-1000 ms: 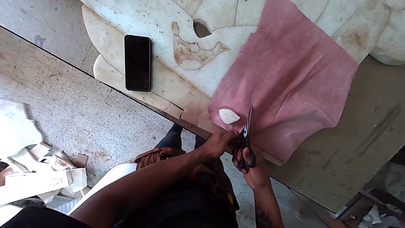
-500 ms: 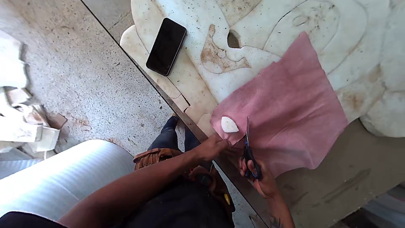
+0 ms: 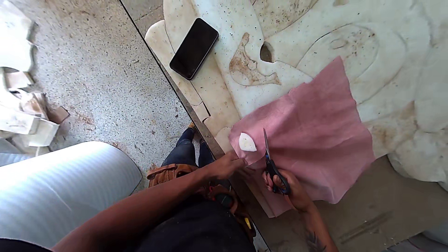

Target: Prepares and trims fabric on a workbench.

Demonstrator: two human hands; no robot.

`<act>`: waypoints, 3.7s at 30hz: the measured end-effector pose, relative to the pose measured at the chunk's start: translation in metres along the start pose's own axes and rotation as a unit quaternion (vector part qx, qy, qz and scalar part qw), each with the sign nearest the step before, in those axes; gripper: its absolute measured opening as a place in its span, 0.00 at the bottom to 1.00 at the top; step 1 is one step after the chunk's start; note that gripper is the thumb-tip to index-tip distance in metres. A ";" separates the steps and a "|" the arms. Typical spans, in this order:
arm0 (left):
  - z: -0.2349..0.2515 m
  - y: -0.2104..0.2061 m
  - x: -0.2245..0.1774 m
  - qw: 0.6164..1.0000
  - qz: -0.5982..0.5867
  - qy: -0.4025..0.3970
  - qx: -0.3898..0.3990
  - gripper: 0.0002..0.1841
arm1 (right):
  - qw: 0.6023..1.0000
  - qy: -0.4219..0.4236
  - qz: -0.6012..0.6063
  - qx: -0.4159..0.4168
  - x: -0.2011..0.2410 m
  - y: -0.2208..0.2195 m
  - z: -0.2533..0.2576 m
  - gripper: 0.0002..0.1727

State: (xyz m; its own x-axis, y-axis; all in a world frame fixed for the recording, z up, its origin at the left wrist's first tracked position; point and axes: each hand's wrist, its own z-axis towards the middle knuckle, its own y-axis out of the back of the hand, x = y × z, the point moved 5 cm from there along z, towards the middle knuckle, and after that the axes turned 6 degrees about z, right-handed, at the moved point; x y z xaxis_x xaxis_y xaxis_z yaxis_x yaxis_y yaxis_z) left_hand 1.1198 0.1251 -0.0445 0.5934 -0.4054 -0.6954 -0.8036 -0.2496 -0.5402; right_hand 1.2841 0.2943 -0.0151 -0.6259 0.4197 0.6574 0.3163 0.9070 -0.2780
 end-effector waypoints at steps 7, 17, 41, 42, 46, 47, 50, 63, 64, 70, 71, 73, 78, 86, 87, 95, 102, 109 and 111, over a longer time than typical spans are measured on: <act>0.000 0.004 0.001 1.000 0.028 0.004 0.003 0.24 | 1.000 0.015 -0.007 -0.003 0.007 0.003 0.003 0.29; 0.001 0.008 0.002 0.996 0.082 0.033 0.005 0.26 | 0.994 -0.006 -0.104 0.011 0.029 0.014 0.018 0.31; 0.000 0.009 0.009 0.996 0.074 0.048 0.018 0.26 | 0.888 0.014 -0.459 0.002 0.108 0.035 0.059 0.27; 0.000 0.010 0.009 0.996 0.073 0.047 0.022 0.26 | 0.878 0.024 -0.479 0.002 0.110 0.036 0.061 0.28; -0.006 0.012 0.004 0.991 0.123 0.054 0.027 0.27 | 0.822 0.020 -0.569 -0.010 0.122 0.029 0.069 0.31; -0.007 0.013 0.005 0.989 0.134 0.061 0.027 0.27 | 0.811 0.018 -0.585 -0.013 0.124 0.028 0.071 0.30; -0.008 0.014 0.006 0.986 0.147 0.068 0.034 0.27 | 0.810 0.037 -0.586 -0.014 0.126 0.031 0.072 0.25; -0.007 0.017 0.012 0.982 0.175 0.069 0.022 0.26 | 0.760 0.109 -0.641 0.007 0.147 0.021 0.096 0.23; -0.007 0.016 0.012 0.983 0.172 0.065 0.019 0.26 | 0.760 0.113 -0.640 0.009 0.148 0.021 0.097 0.23; -0.007 0.016 0.014 0.984 0.164 0.068 0.019 0.26 | 0.729 0.112 -0.676 -0.001 0.155 0.004 0.104 0.30; -0.007 0.016 0.015 0.984 0.162 0.069 0.020 0.26 | 0.726 0.108 -0.680 0.002 0.155 0.004 0.105 0.28; -0.005 0.015 0.016 0.986 0.150 0.067 0.021 0.26 | 0.726 0.115 -0.678 0.011 0.153 0.007 0.107 0.22; -0.007 0.014 0.012 0.990 0.127 0.067 0.005 0.23 | 0.740 0.121 -0.662 0.015 0.154 0.005 0.109 0.22; -0.005 0.012 0.013 0.994 0.094 0.054 0.011 0.25 | 0.760 0.115 -0.640 0.005 0.154 0.012 0.096 0.26; -0.006 0.012 0.012 0.994 0.096 0.053 0.006 0.25 | 0.764 0.112 -0.635 0.003 0.153 0.015 0.095 0.26; -0.009 0.007 0.010 0.997 0.055 0.052 0.013 0.25 | 0.774 0.064 -0.629 0.013 0.149 0.023 0.089 0.34; -0.011 0.005 0.012 0.997 0.048 0.064 0.005 0.25 | 0.785 0.071 -0.615 0.011 0.144 0.027 0.093 0.21; -0.012 0.004 0.009 0.996 0.054 0.077 -0.003 0.25 | 0.781 0.089 -0.618 0.010 0.143 0.029 0.093 0.17; -0.011 0.005 0.009 0.996 0.048 0.078 -0.003 0.25 | 0.787 0.088 -0.611 0.012 0.142 0.027 0.095 0.19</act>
State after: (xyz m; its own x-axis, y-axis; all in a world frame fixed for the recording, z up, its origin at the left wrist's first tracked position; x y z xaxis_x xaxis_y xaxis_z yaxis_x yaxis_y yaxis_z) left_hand 1.1210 0.1108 -0.0485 0.5006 -0.5589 -0.6611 -0.8565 -0.2088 -0.4720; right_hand 1.1363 0.3812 0.0045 -0.3435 -0.7753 0.5300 -0.4599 0.6310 0.6248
